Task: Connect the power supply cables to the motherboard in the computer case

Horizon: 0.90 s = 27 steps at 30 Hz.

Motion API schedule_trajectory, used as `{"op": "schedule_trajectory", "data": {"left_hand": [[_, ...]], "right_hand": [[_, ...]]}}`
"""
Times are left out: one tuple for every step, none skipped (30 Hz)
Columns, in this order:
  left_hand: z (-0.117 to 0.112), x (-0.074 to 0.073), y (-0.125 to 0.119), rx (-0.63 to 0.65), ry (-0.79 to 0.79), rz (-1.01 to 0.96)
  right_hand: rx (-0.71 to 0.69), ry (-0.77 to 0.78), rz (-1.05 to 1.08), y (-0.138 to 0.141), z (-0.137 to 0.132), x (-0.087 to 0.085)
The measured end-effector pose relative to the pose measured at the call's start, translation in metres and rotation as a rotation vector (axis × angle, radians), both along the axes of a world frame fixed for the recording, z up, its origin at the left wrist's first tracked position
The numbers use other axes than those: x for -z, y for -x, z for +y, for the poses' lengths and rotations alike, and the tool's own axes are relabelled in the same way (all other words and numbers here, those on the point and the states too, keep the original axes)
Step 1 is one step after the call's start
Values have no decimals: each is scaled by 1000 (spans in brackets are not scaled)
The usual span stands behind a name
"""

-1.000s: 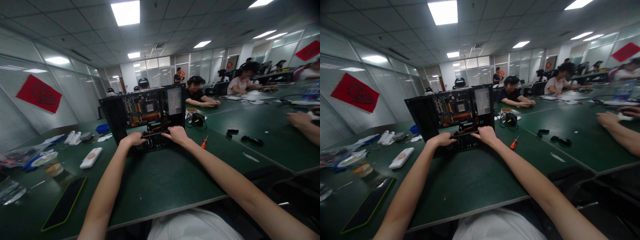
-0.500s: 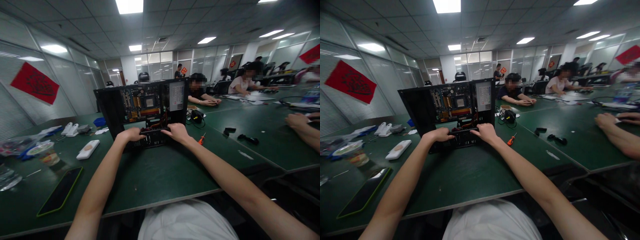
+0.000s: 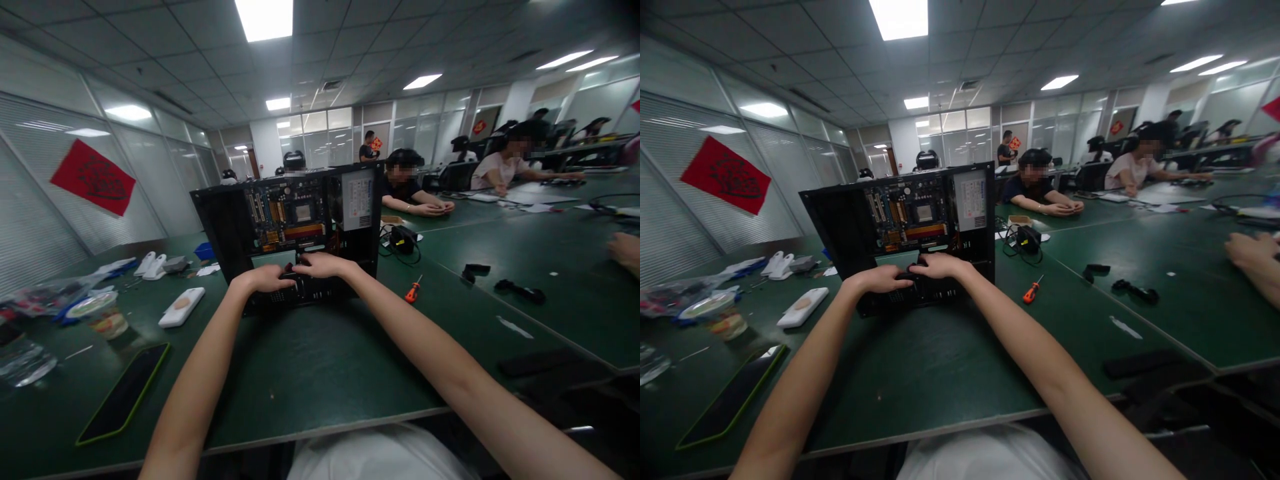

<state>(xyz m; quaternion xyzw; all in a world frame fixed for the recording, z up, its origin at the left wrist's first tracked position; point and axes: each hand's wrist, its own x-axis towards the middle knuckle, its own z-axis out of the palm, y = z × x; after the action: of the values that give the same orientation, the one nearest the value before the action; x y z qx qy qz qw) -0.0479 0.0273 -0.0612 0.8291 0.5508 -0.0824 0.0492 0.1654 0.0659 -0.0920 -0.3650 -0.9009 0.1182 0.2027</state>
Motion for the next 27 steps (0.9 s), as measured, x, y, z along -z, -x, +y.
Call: {"op": "schedule_trajectory", "data": {"left_hand": [[-1, -1, -1, 1, -4, 8], [-2, -2, -1, 2, 1, 6], [-4, -3, -1, 4, 14, -5], [-5, -5, -1, 8, 26, -24], [-6, -7, -1, 15, 26, -53], [-8, -9, 0, 27, 14, -88], [-8, -11, 2, 40, -11, -125], [-9, -14, 3, 58, -52, -166], [-10, -18, 3, 76, -95, -205], [-12, -22, 4, 91, -142, -242], [-15, -27, 3, 106, -193, -279], [-19, -34, 1, 121, -244, -318], [-24, -40, -1, 129, -281, -353], [-31, -47, -4, 137, -317, -393], [-39, -54, -8, 152, -353, -436], [-47, -60, -12, 170, -381, -479], [-56, -66, -16, 193, -403, -530], [-65, -70, -20, 220, -409, -563], [-73, -72, -24, 249, -403, -583], [-79, -74, -27, 281, -398, -592], [-85, -75, -31, 314, -402, -585], [-89, -75, -34, 347, -415, -579], [-93, -75, -37, 374, -433, -576], [-95, -75, -40, 399, -449, -576], [-96, -75, -43, 421, -461, -583], [-97, -77, -46, 440, -468, -595], [-97, -79, -50, 460, -468, -605]], "right_hand": [[-22, 31, -19, 4, 3, 0], [-37, 47, -17, 7, 6, 0], [-42, 46, 8, 8, 8, 0], [-34, 28, 53, 8, 8, 0], [-17, 4, 110, 7, 8, -2], [6, -25, 175, 5, 5, -5], [28, -56, 244, 2, 1, -11], [44, -86, 314, 0, -4, -17], [54, -105, 371, -3, -11, -26], [51, -111, 405, -6, -19, -35], [43, -107, 418, -10, -29, -45], [18, -87, 405, -15, -38, -55], [-10, -67, 387, -20, -48, -65], [-26, -63, 372, -27, -58, -73], [-38, -57, 350, -34, -66, -80], [-57, -36, 314, -43, -74, -86], [-86, 5, 260, -51, -80, -91], [-110, 59, 194, -59, -84, -94], [-125, 98, 129, -67, -88, -97], [-129, 122, 73, -74, -90, -99], [-124, 133, 25, -80, -92, -101], [-116, 129, -11, -84, -93, -103], [-105, 118, -36, -87, -94, -104], [-96, 106, -53, -89, -95, -106], [-87, 96, -60, -91, -97, -107], [-79, 90, -58, -91, -98, -108], [-79, 90, -50, -91, -99, -109]]}}
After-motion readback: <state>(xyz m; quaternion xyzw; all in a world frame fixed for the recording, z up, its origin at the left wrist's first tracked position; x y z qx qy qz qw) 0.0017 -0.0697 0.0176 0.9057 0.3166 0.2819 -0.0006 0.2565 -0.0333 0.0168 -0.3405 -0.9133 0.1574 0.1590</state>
